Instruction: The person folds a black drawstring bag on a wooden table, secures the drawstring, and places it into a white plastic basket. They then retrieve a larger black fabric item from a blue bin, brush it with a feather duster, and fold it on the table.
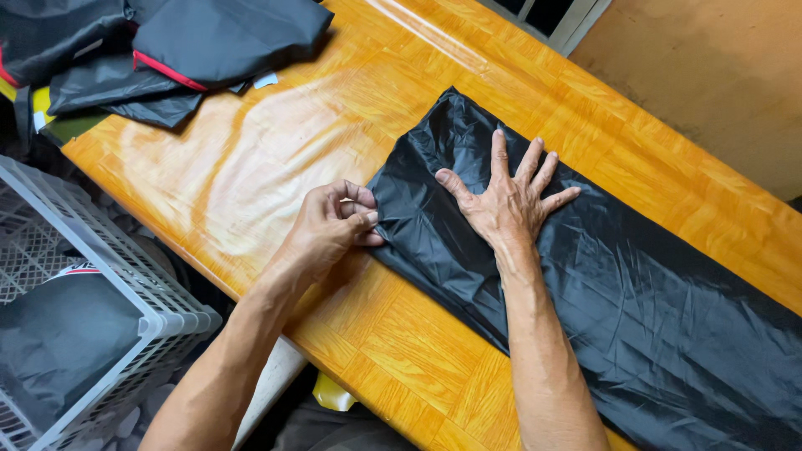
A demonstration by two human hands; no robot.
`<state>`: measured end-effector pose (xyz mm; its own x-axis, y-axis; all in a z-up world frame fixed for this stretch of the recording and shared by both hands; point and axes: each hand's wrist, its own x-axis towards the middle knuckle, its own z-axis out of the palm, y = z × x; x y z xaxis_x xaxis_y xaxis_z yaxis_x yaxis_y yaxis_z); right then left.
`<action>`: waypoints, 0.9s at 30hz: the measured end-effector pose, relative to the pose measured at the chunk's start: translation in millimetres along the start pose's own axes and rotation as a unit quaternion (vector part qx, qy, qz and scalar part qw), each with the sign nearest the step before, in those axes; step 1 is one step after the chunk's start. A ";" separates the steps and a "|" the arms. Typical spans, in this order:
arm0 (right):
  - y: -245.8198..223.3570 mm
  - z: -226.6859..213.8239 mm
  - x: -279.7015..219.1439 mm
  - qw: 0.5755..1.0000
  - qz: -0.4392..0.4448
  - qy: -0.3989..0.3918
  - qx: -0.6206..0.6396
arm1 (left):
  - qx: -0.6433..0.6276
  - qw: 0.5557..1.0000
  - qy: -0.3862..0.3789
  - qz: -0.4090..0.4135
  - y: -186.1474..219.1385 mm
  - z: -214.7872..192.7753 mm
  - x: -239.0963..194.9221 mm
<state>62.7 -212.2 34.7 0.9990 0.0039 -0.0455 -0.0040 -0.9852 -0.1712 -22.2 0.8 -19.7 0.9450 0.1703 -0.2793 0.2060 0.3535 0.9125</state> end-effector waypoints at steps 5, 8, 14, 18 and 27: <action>-0.5 -0.5 -0.1 1.000 0.002 0.004 -0.001 | 0.027 0.999 -0.043 0.021 -11.9 -0.4 9.0; -0.7 -1.7 -0.7 1.000 0.001 0.001 0.002 | 0.017 0.998 -0.057 0.013 -11.7 -1.7 8.2; 0.3 1.5 1.6 1.000 0.005 0.003 -0.005 | 0.033 0.997 -0.068 0.000 7.7 5.1 -3.9; 1.2 1.9 1.8 1.000 0.007 0.000 -0.009 | 0.036 0.996 -0.080 -0.031 10.2 -2.6 2.6; 1.7 0.0 -0.1 1.000 0.004 -0.001 -0.007 | 0.172 0.970 -0.102 0.141 17.7 -7.8 12.9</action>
<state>62.6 -213.9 34.4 0.9988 -0.0036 -0.0490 -0.0113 -0.9874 -0.1579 -8.4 16.5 -9.5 0.9994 0.0184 0.0293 -0.0290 -0.0146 0.9995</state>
